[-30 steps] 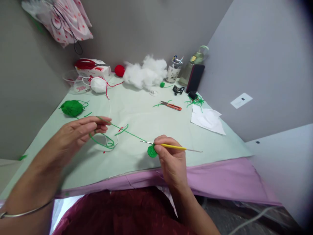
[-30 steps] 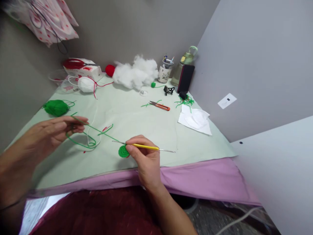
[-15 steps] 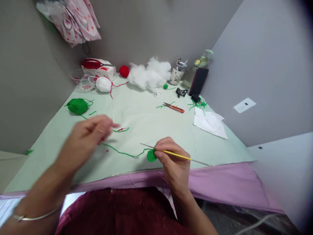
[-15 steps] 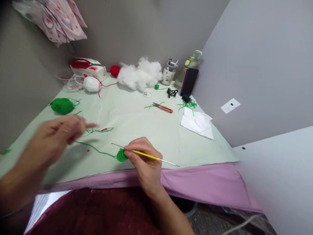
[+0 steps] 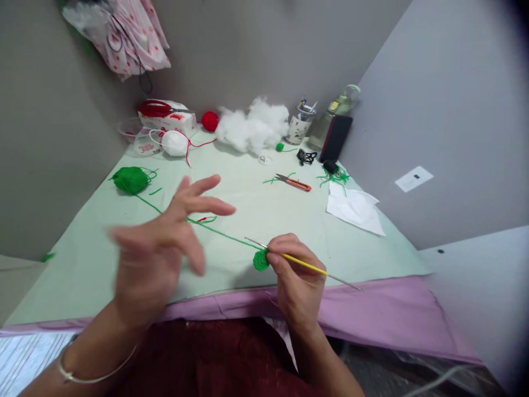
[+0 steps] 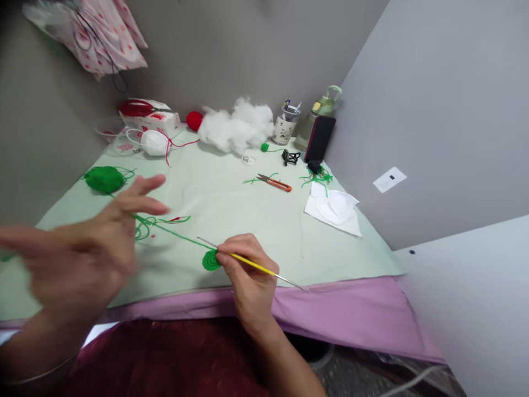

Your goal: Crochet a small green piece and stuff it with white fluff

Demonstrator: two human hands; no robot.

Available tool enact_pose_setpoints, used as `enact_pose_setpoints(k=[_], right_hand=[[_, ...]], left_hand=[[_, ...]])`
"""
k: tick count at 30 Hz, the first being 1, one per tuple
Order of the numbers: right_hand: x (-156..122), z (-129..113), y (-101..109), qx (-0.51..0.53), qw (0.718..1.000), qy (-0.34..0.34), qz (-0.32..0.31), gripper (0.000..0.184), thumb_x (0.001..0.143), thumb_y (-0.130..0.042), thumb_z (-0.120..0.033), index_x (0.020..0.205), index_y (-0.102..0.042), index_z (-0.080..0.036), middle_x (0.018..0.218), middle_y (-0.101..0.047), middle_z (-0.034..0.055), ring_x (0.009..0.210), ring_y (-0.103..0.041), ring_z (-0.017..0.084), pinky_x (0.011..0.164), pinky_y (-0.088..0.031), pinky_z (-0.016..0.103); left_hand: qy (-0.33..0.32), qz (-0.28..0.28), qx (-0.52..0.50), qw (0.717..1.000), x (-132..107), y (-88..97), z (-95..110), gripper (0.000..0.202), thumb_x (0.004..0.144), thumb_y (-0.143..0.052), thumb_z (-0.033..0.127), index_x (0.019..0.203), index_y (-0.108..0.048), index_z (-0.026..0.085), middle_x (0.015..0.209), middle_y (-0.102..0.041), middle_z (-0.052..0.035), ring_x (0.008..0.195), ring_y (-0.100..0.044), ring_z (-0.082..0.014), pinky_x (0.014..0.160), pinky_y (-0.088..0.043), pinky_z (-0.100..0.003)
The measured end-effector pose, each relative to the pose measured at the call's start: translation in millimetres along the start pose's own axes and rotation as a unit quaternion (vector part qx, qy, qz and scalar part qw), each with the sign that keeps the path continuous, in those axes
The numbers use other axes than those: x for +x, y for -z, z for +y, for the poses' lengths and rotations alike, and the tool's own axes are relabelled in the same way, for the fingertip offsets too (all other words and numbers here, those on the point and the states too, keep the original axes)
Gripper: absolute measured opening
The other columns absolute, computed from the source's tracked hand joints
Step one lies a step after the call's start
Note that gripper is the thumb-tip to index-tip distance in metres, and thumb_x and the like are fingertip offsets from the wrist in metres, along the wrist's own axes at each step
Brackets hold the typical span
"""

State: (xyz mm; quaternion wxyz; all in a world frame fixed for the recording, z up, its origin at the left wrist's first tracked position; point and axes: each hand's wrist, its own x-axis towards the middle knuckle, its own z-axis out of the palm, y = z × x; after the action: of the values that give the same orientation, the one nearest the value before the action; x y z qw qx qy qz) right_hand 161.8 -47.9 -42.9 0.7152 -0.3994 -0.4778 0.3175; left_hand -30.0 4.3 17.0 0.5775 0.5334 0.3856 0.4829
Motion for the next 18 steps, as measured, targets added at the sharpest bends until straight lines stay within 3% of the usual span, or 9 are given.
enact_pose_setpoints(k=[1,3,4,6,8,10,13,18], right_hand=[[0.0,-0.2,-0.4,-0.003,1.0,0.003,0.004,0.019,0.089,-0.08,-0.016,0.095,-0.083,-0.033,0.084,-0.074,-0.0001,0.082,-0.068,0.016,0.069,-0.055,0.03],[0.2,-1.6,-0.8,-0.019,1.0,0.007,0.005,0.019,0.089,-0.08,-0.014,0.094,-0.083,-0.032,0.084,-0.075,0.0005,0.082,-0.069,0.017,0.071,-0.057,0.031],[0.4,-2.5,-0.9,-0.03,1.0,0.01,0.003,0.019,0.089,-0.08,-0.014,0.094,-0.083,-0.032,0.085,-0.076,0.0009,0.082,-0.07,0.017,0.072,-0.058,0.032],[0.7,-4.2,-1.4,-0.049,0.999,0.018,-0.001,0.02,0.089,-0.079,-0.013,0.094,-0.083,-0.031,0.086,-0.077,0.0016,0.083,-0.071,0.018,0.072,-0.059,0.033],[0.8,-4.7,-2.2,-0.059,0.998,0.025,-0.003,0.021,0.089,-0.078,-0.011,0.094,-0.083,-0.031,0.085,-0.078,0.0015,0.082,-0.071,0.018,0.072,-0.06,0.033],[0.9,-3.5,-3.2,-0.053,0.998,0.02,-0.002,0.02,0.088,-0.078,-0.011,0.093,-0.083,-0.031,0.084,-0.078,0.0012,0.08,-0.071,0.018,0.071,-0.06,0.033],[1.4,1.1,-4.2,-0.024,1.0,-0.013,0.013,0.015,0.087,-0.081,-0.015,0.09,-0.083,-0.03,0.084,-0.078,0.0009,0.081,-0.072,0.018,0.07,-0.06,0.032],[3.1,7.6,-4.6,0.029,0.995,-0.094,0.035,0.009,0.083,-0.086,-0.022,0.087,-0.082,-0.029,0.082,-0.077,-0.001,0.076,-0.071,0.014,0.066,-0.057,0.027]], left_hand=[[-0.039,-0.021,0.032,0.999,-0.7,-3.1,-8.5,0.067,0.071,-0.066,0.092,0.052,-0.073,0.028,0.127,-0.076,-0.0053,0.154,-0.03,-0.0411,0.129,-0.017,-0.054],[-0.122,-0.062,0.148,0.98,-1.2,-10.8,-23.9,0.042,0.089,-0.07,0.069,0.084,-0.087,0.031,0.133,-0.075,-0.0061,0.157,-0.028,-0.0386,0.13,-0.009,-0.055],[-0.117,-0.089,0.162,0.976,-1.4,-14.9,-29.5,0.031,0.091,-0.074,0.058,0.103,-0.087,0.033,0.133,-0.075,-0.0067,0.151,-0.038,-0.0373,0.128,-0.016,-0.054],[-0.033,-0.108,0.107,0.988,-2.3,-22.7,-35.9,0.034,0.089,-0.08,0.045,0.121,-0.082,0.033,0.115,-0.077,-0.0067,0.122,-0.063,-0.0317,0.111,-0.044,-0.048],[0.069,-0.096,0.003,0.993,-3.7,-28.8,-37.3,0.038,0.087,-0.083,0.04,0.125,-0.08,0.032,0.097,-0.073,-0.0029,0.084,-0.066,-0.0206,0.079,-0.055,-0.034],[0.124,-0.082,-0.088,0.985,-4.6,-32.4,-36.6,0.04,0.086,-0.084,0.034,0.126,-0.079,0.031,0.092,-0.068,0.0002,0.064,-0.058,-0.0117,0.058,-0.049,-0.025],[0.163,-0.084,-0.161,0.97,-4.4,-34.1,-34.5,0.043,0.085,-0.086,0.029,0.128,-0.078,0.027,0.089,-0.069,0.0009,0.055,-0.055,-0.0061,0.053,-0.047,-0.02],[0.194,-0.086,-0.202,0.956,-2.7,-34.6,-31.4,0.043,0.083,-0.088,0.028,0.125,-0.078,0.02,0.081,-0.072,0.0005,0.051,-0.06,-0.0053,0.051,-0.049,-0.017]])
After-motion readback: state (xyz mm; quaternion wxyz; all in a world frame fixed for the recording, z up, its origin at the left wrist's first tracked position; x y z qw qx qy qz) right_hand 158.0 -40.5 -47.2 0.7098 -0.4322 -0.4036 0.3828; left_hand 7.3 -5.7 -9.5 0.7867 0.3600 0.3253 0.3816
